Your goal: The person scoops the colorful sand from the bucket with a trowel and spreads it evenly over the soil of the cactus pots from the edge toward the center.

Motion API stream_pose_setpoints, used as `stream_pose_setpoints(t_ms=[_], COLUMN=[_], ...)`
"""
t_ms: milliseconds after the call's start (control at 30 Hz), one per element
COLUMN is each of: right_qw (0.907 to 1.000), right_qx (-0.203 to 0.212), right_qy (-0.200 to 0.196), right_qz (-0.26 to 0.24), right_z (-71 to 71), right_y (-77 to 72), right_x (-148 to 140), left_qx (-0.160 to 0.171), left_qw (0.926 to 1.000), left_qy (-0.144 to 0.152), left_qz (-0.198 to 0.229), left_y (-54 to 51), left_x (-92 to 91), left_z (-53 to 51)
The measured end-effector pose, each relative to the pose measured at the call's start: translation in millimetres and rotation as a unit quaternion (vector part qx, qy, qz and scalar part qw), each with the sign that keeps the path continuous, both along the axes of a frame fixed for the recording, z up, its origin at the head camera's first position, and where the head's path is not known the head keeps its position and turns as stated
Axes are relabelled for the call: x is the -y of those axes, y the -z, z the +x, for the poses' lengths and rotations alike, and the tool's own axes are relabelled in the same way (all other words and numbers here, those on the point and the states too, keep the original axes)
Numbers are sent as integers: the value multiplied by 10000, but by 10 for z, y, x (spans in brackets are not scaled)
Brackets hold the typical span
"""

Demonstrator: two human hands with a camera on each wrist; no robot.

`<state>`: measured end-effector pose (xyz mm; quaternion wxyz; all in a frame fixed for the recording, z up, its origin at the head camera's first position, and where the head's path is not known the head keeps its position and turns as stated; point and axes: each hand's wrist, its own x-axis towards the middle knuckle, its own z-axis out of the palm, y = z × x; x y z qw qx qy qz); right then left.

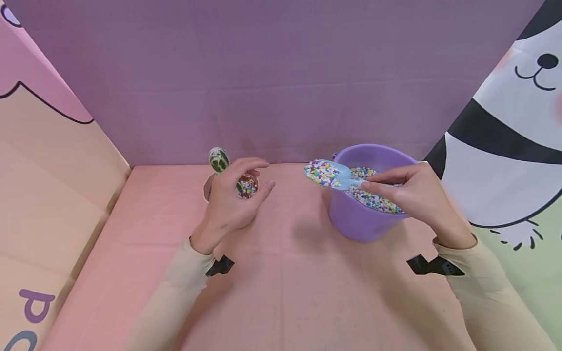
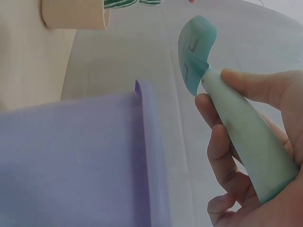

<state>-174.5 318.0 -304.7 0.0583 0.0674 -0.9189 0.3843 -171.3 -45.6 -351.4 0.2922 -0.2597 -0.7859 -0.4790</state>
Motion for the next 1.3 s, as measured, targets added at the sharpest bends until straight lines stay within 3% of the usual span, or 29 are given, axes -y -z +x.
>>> stream_pose_setpoints(t_ms=[133, 233, 333, 633, 900, 1300], right_qw=[9998, 9998, 9990, 9972, 9969, 9939], right_qx=[-204, -98, 115, 68, 50, -53], right_qy=[-17, -147, -304, -637, -761, -1097], right_qz=[16, -114, -290, -395, -211, -104], right_z=[-4, -16, -29, -68, -110, -219], right_y=[20, 31, 38, 37, 62, 128], right_x=[82, 150, 220, 382, 514, 730], left_qx=[-209, -299, -249, -152, 156, 1026], left_qw=[9997, 9995, 9994, 9969, 9910, 9826], left_qy=[-81, -125, -216, -719, -1272, -1531], left_qz=[41, 62, 128, 296, 382, 242], left_y=[17, 34, 51, 100, 238, 503], left_x=[133, 245, 352, 630, 850, 1066], left_z=[6, 11, 21, 47, 27, -22])
